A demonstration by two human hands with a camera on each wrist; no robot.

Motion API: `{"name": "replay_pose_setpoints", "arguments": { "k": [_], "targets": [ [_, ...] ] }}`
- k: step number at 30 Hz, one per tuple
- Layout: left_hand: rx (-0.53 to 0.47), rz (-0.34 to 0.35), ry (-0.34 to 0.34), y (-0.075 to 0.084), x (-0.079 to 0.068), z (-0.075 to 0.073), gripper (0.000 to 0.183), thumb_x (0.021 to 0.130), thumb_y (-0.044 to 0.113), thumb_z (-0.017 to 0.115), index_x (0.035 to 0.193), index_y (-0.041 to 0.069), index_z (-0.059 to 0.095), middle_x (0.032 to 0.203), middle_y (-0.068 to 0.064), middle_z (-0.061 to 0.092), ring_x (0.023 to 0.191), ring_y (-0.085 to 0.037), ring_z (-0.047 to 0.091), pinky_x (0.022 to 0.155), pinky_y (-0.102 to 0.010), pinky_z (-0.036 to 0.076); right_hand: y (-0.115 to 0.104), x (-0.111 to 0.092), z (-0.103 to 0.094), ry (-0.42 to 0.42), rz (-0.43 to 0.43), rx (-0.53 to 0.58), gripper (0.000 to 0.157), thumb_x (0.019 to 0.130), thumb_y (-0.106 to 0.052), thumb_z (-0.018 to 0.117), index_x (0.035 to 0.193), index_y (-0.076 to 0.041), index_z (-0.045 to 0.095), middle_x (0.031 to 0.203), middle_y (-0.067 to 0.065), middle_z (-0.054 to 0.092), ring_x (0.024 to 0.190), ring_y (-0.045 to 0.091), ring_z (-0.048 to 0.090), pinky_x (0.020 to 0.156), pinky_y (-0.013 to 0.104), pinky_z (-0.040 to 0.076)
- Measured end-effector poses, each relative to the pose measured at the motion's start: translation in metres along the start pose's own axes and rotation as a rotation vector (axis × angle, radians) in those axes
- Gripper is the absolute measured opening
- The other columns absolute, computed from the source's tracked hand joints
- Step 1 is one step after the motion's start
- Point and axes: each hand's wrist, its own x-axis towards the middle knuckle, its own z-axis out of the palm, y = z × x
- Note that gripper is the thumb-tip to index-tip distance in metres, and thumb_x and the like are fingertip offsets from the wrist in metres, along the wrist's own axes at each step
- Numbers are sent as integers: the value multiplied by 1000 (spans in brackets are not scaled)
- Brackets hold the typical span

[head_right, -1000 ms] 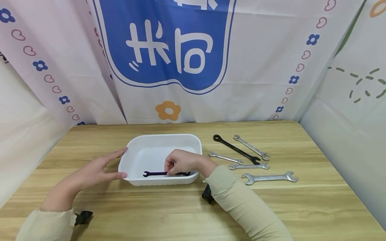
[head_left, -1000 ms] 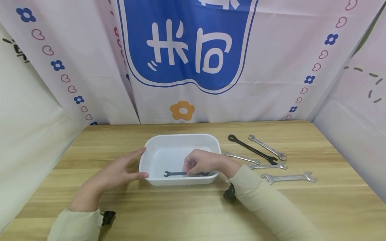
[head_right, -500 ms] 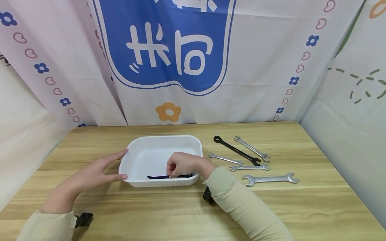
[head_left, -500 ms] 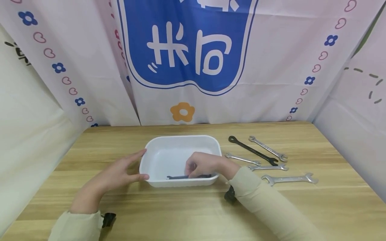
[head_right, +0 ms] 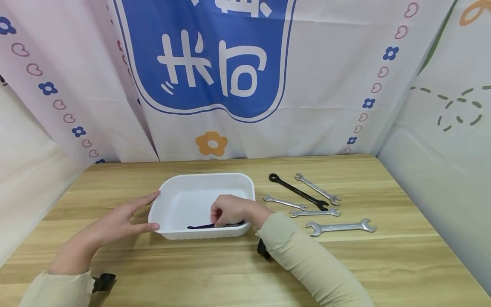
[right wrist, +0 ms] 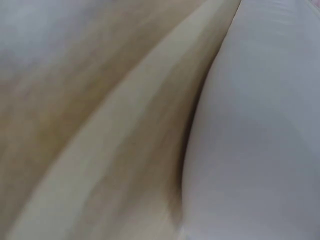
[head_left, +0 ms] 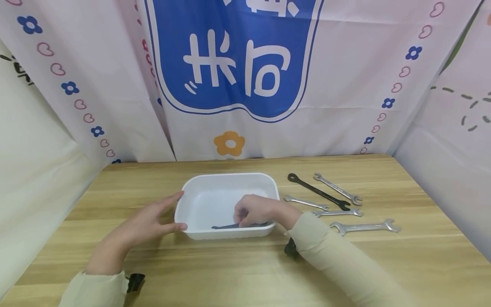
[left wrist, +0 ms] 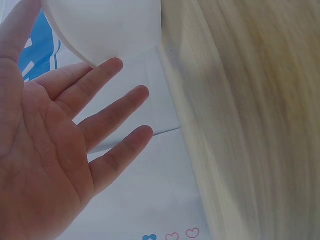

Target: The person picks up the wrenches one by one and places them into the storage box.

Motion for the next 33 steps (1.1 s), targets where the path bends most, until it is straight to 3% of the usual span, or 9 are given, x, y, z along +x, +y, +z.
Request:
{"name": "replay_pose_setpoints", "arguments": {
  "k": [16, 27, 33],
  "targets": [
    [19, -1, 9, -2, 0, 2, 93, 85, 51, 73, 155, 6, 32, 155, -27, 38, 138, -53, 38, 105, -71, 37, 1, 1, 2, 50, 27, -32, 12, 86, -7, 74, 80, -14, 67, 78, -6, 64, 78, 7, 56, 76, 22, 48],
    [-14, 14, 0, -1, 1, 3, 93, 86, 50, 73, 156, 6, 31, 155, -26, 37, 140, -52, 37, 107, -70, 36, -1, -14, -3, 129, -62, -91, 7, 91, -14, 69, 84, -15, 67, 78, -6, 63, 77, 7, 55, 74, 22, 48],
    [-28, -4, -9, 0, -2, 1, 94, 86, 51, 72, 156, 6, 30, 156, -27, 36, 140, -52, 36, 108, -70, 35, -6, -34, -17, 195, -124, -87, 7, 92, -14, 67, 85, -14, 67, 75, -6, 62, 72, 4, 54, 69, 19, 48]
  ]
}}
